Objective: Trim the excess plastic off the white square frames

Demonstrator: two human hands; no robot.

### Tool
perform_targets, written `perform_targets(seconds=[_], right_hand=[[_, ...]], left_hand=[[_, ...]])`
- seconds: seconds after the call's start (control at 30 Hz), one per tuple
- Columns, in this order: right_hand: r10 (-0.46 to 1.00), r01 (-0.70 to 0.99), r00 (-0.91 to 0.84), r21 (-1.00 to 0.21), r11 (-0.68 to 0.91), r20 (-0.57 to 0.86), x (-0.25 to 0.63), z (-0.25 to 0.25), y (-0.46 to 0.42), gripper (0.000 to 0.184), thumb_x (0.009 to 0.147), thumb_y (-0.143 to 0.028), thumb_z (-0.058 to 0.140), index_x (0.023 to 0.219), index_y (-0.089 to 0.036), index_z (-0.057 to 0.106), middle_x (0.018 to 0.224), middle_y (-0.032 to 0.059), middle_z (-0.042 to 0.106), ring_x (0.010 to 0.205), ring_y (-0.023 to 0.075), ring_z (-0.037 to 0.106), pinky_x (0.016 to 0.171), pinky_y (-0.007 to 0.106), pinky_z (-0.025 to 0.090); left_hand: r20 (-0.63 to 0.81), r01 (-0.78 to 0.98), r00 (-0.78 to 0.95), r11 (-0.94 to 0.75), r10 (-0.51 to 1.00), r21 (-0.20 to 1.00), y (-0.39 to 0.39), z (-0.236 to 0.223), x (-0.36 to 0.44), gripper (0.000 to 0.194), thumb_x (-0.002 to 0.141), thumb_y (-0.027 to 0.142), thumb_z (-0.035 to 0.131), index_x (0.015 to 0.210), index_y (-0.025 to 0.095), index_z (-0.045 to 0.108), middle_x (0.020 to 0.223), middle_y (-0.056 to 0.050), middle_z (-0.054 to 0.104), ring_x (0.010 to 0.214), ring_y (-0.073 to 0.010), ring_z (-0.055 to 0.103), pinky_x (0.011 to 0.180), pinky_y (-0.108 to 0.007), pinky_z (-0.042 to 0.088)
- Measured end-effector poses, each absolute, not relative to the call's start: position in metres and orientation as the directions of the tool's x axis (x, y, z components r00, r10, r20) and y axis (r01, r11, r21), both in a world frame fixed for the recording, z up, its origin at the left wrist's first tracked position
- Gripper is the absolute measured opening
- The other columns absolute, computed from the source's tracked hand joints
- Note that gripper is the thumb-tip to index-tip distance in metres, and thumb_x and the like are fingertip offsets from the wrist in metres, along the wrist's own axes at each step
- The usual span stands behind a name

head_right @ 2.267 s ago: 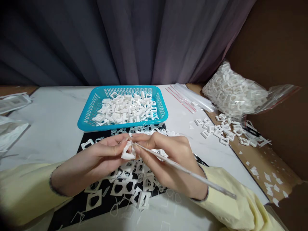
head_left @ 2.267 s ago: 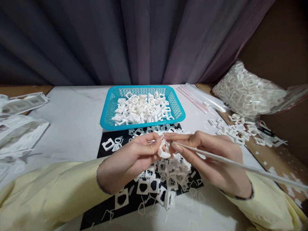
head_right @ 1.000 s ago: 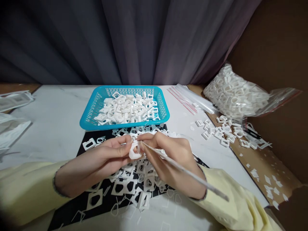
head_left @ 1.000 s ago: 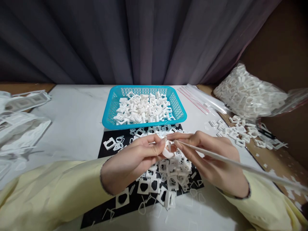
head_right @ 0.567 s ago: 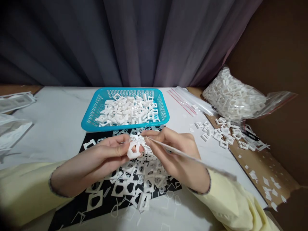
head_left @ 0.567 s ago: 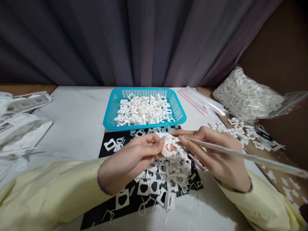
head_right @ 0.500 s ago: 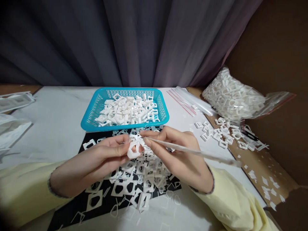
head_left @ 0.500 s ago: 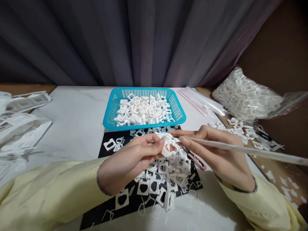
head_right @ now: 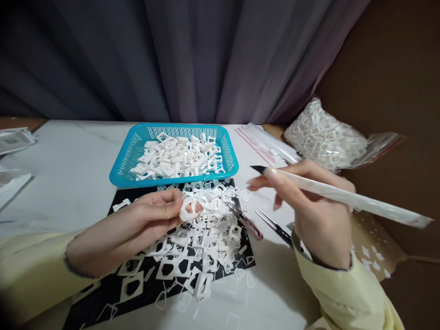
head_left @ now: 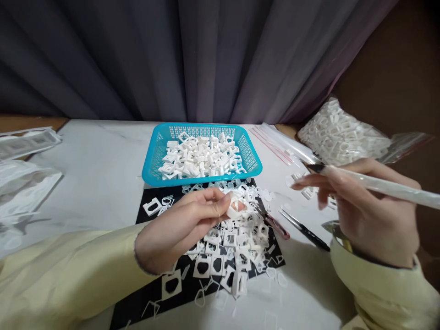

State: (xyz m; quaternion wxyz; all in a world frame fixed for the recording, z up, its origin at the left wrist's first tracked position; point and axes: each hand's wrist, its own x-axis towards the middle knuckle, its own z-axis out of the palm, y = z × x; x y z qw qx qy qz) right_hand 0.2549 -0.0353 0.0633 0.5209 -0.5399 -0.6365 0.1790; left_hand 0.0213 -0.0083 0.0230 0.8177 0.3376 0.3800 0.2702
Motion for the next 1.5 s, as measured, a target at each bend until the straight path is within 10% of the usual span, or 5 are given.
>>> perform_targets(seconds=[0.2, 0.5, 0.93, 1.2, 1.5], right_hand=[[0.96, 0.421, 0.21, -0.904, 0.081, 0.184, 0.295, 0.024, -0.056, 0.035, 0.091, -0.032, 0.046, 0.123, -0.02, 0.051, 0.063, 0.0015, 0.065, 0.043, 0.0134, 0.056, 0.033, 0.023, 0.036], [0.945, 0.885, -0.311, -0.331, 0.326, 0.099, 0.296, -0.036, -0.08, 0.047, 0.088, -0.032, 0.047, 0.132, -0.014, 0.045, 0.087, 0.0135, 0.063, 0.069, 0.0235, 0.059, 0.06, 0.038, 0.049], [0.991, 0.405, -0.129, -0.914, 0.035, -0.02, 0.297, -0.022, -0.061, 0.038, 0.091, -0.035, 0.044, 0.121, -0.014, 0.054, 0.07, 0.0051, 0.061, 0.056, 0.0142, 0.058, 0.054, 0.029, 0.048], [0.995, -0.074, -0.097, -0.997, -0.037, -0.03, 0.28, 0.009, -0.059, 0.031, 0.082, -0.044, 0.058, 0.107, -0.027, 0.065, 0.088, 0.0056, 0.064, 0.048, 0.0054, 0.043, 0.058, 0.028, 0.047], [0.852, 0.467, -0.14, -0.725, 0.506, 0.504, 0.234, 0.037, -0.074, 0.037, 0.069, -0.015, 0.074, 0.104, -0.024, 0.068, 0.063, -0.0023, 0.061, 0.05, 0.0078, 0.052, 0.047, 0.019, 0.044]], left_hand=[[-0.337, -0.281, 0.696, 0.673, 0.634, 0.684, -0.005, 0.015, 0.023, 0.02, 0.086, 0.021, 0.055, 0.067, 0.016, 0.054, 0.072, 0.0, 0.051, 0.071, -0.0116, 0.048, 0.075, -0.025, 0.037], [-0.194, -0.27, 0.819, 0.662, 0.539, 0.699, -0.004, 0.015, 0.025, 0.01, 0.084, 0.021, 0.058, 0.078, 0.014, 0.061, 0.08, -0.008, 0.063, 0.084, -0.0188, 0.058, 0.076, -0.028, 0.04], [0.136, -0.402, 0.822, 0.394, 0.553, 0.826, -0.002, 0.012, 0.024, 0.006, 0.08, 0.021, 0.064, 0.079, 0.015, 0.065, 0.082, -0.007, 0.068, 0.079, -0.0187, 0.062, 0.08, -0.036, 0.042], [0.169, -0.424, 0.819, 0.379, 0.548, 0.823, 0.0, 0.009, 0.025, 0.005, 0.082, 0.02, 0.062, 0.084, 0.016, 0.065, 0.084, -0.005, 0.069, 0.082, -0.0174, 0.063, 0.09, -0.039, 0.039], [0.116, -0.432, 0.796, 0.423, 0.594, 0.797, -0.002, 0.009, 0.025, 0.005, 0.08, 0.019, 0.065, 0.081, 0.015, 0.066, 0.085, -0.004, 0.068, 0.076, -0.0135, 0.062, 0.069, -0.024, 0.045]])
